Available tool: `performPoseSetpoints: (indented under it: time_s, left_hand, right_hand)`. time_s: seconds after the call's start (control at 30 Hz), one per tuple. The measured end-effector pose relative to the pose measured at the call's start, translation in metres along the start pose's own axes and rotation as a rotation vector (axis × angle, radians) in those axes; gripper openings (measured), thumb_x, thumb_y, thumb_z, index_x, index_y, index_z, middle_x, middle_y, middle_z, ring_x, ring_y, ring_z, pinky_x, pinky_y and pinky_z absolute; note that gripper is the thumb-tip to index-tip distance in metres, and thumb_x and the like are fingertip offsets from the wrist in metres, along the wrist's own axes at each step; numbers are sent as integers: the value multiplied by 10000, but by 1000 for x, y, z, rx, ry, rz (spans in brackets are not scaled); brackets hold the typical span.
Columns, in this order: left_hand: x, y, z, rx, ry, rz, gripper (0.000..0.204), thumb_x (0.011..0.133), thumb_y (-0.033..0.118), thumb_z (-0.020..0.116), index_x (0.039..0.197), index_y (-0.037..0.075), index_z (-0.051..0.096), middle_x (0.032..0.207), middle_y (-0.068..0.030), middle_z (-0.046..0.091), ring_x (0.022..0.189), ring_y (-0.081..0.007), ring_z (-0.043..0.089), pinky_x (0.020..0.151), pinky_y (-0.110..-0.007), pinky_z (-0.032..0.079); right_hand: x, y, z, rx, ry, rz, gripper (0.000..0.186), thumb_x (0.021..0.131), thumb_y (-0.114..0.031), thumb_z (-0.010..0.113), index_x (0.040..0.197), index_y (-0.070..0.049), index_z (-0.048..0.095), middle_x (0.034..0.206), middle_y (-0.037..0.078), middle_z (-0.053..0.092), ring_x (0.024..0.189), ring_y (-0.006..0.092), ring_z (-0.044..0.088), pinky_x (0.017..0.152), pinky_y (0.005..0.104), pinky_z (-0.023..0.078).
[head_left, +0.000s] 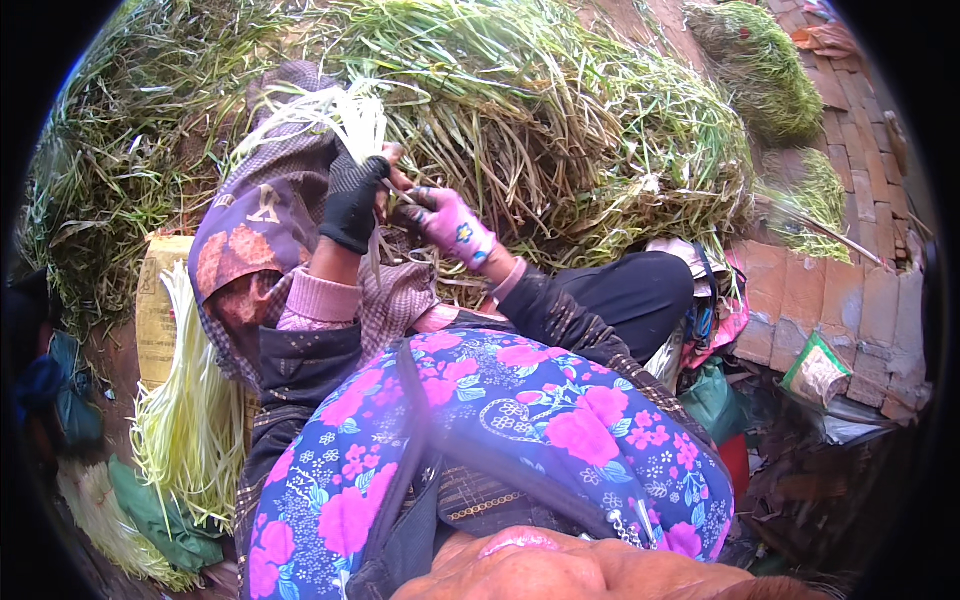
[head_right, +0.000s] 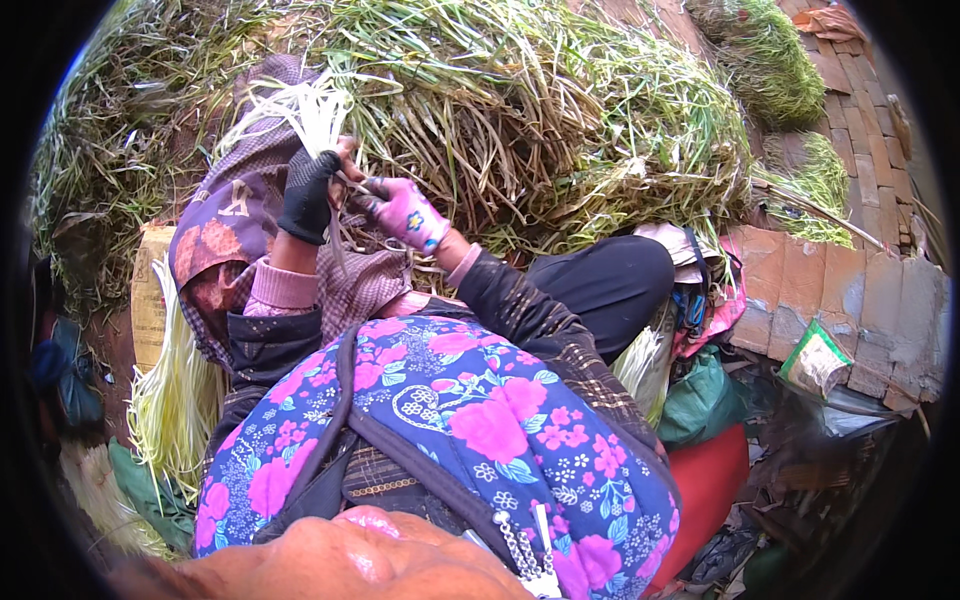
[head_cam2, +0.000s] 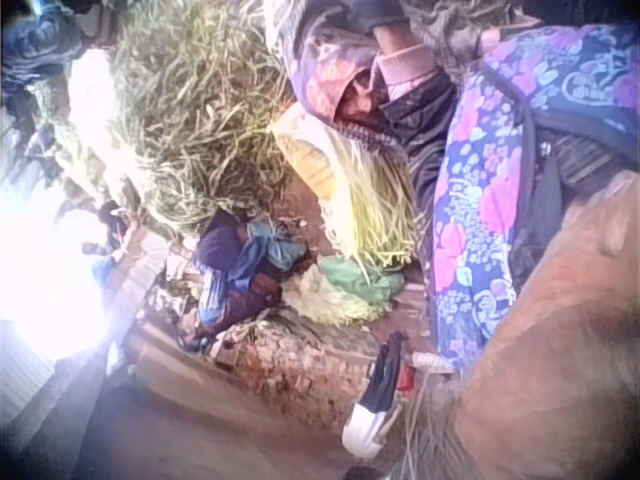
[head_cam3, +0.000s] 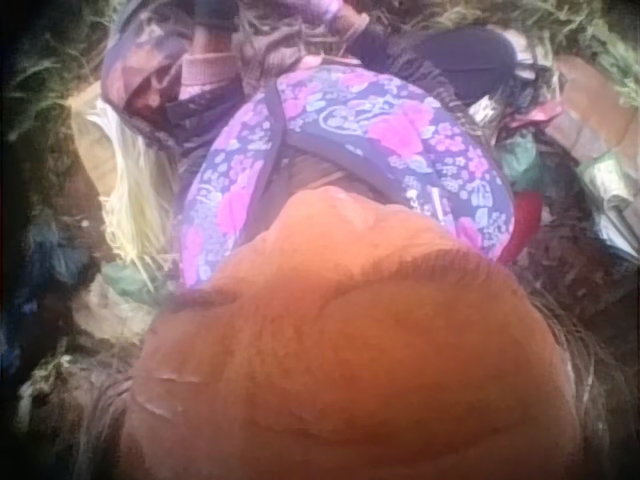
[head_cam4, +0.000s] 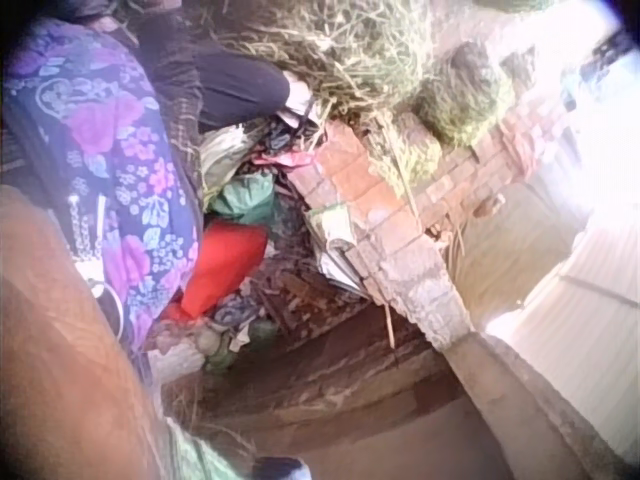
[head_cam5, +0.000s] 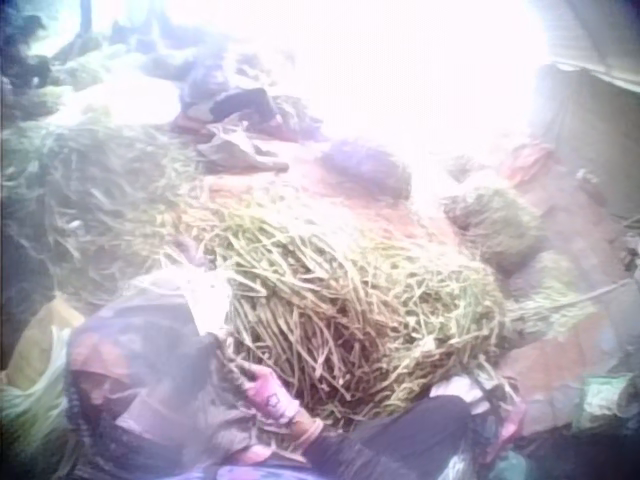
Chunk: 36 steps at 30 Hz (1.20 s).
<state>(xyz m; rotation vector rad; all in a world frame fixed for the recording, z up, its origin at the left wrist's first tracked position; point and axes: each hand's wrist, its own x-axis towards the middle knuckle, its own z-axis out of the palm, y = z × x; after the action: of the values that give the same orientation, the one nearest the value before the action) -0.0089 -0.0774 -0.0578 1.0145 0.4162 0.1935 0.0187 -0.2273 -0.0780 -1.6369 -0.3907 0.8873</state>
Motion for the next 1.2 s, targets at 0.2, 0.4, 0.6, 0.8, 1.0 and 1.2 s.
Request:
performPoseSetpoints:
  time_s: [0.2, 0.4, 0.6, 0.8, 1.0, 1.2]
  left_hand:
    - [1, 18, -16, -64, -5, -127, 210, 817, 184, 632, 933, 18, 579, 551, -20, 534, 348, -67, 422, 319, -186, 294]
    - [-2, 19, -9, 59, -200, -257, 188, 794, 184, 629, 880, 22, 588, 552, -24, 547, 354, -65, 420, 326, -196, 296]
    - [1, 27, -18, 544, -115, -10, 213, 810, 175, 603, 892, -22, 606, 643, -47, 616, 523, -121, 582, 465, -248, 421]
    - [4, 52, -37, -82, 98, 459, 204, 890, 163, 483, 772, 25, 575, 692, -107, 594, 628, -212, 580, 641, -303, 475]
    - [16, 41, -45, -717, -179, 131, 260, 967, 166, 395, 744, 62, 480, 538, 20, 367, 431, -86, 330, 410, -233, 327]
    - [15, 31, -39, -691, -107, 126, 230, 968, 179, 398, 795, 55, 486, 535, 25, 358, 415, -75, 314, 389, -226, 311]
  right_hand:
    - [-4, 23, -95, -344, 520, 103, 175, 856, -189, 625, 914, -34, 680, 781, 38, 669, 674, 95, 581, 614, 238, 473]
    - [7, -9, -48, 93, 57, -289, 386, 913, -235, 538, 1257, -75, 466, 1007, 62, 620, 701, 90, 552, 597, 227, 459]
    - [-2, 10, -27, 90, -191, 206, 293, 896, -330, 566, 899, -49, 647, 724, -22, 593, 659, 46, 525, 609, 225, 433]
    - [5, 36, -80, -730, 7, 113, 289, 809, -305, 618, 945, -51, 632, 897, 145, 656, 837, 276, 631, 761, 345, 488]
    - [85, 33, -159, -1247, 584, 276, 262, 813, -194, 529, 1020, -66, 624, 1005, 171, 642, 939, 298, 629, 788, 387, 508]
    - [99, 22, -156, -1218, 288, 339, 296, 763, -230, 551, 991, -76, 659, 1020, 160, 640, 953, 322, 616, 821, 401, 488]
